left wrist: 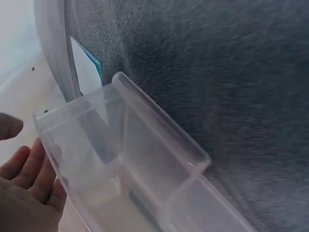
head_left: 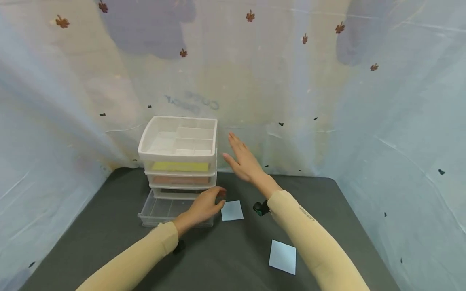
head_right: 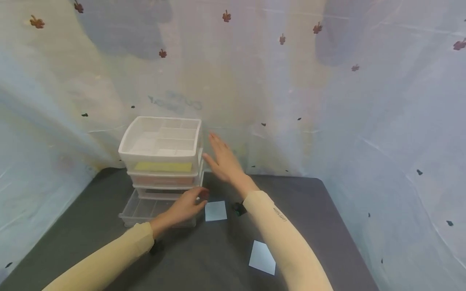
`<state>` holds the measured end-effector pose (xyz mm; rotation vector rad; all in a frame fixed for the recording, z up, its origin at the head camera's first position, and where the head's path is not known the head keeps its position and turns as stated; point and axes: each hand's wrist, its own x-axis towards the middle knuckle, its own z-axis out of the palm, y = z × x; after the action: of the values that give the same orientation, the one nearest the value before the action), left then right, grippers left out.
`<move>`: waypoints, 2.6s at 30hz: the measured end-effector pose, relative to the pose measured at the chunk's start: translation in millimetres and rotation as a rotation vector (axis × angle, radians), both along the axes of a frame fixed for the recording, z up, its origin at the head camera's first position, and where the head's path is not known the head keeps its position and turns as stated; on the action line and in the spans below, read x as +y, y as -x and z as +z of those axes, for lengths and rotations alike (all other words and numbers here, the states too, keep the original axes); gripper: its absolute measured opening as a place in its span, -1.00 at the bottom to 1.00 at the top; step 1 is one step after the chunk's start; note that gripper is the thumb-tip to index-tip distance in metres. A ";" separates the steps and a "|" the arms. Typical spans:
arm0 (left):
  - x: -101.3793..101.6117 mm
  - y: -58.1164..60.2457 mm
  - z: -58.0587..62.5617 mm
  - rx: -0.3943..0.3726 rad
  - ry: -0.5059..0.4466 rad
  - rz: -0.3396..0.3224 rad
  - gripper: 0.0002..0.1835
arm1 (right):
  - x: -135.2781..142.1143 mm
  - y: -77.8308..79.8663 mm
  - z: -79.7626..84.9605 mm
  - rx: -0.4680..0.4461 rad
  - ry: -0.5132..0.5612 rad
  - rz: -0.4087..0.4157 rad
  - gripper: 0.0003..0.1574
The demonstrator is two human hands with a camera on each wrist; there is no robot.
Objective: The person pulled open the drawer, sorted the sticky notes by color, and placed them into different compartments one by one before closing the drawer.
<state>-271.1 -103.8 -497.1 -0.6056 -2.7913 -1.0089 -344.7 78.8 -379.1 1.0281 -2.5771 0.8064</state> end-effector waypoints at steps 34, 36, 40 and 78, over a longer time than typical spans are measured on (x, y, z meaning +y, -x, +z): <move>-127.1 25.6 102.9 0.840 0.205 0.278 -0.38 | 53.7 -32.5 -134.5 -0.323 -0.018 -0.030 -0.25; -143.2 24.8 106.2 0.748 0.232 0.309 -0.29 | 51.4 -29.5 -138.5 -0.326 -0.064 -0.018 -0.23; -172.4 21.1 113.0 0.543 0.315 0.356 -0.13 | 47.2 -25.2 -141.6 -0.329 -0.146 0.007 -0.21; -221.6 25.9 110.6 0.289 0.453 0.278 -0.07 | 46.7 -33.2 -143.6 -0.232 -0.125 0.063 -0.46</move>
<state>-297.0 -325.4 -386.5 -0.3509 -2.7375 -0.2140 -311.5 125.6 -522.7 1.1158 -2.8350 0.8336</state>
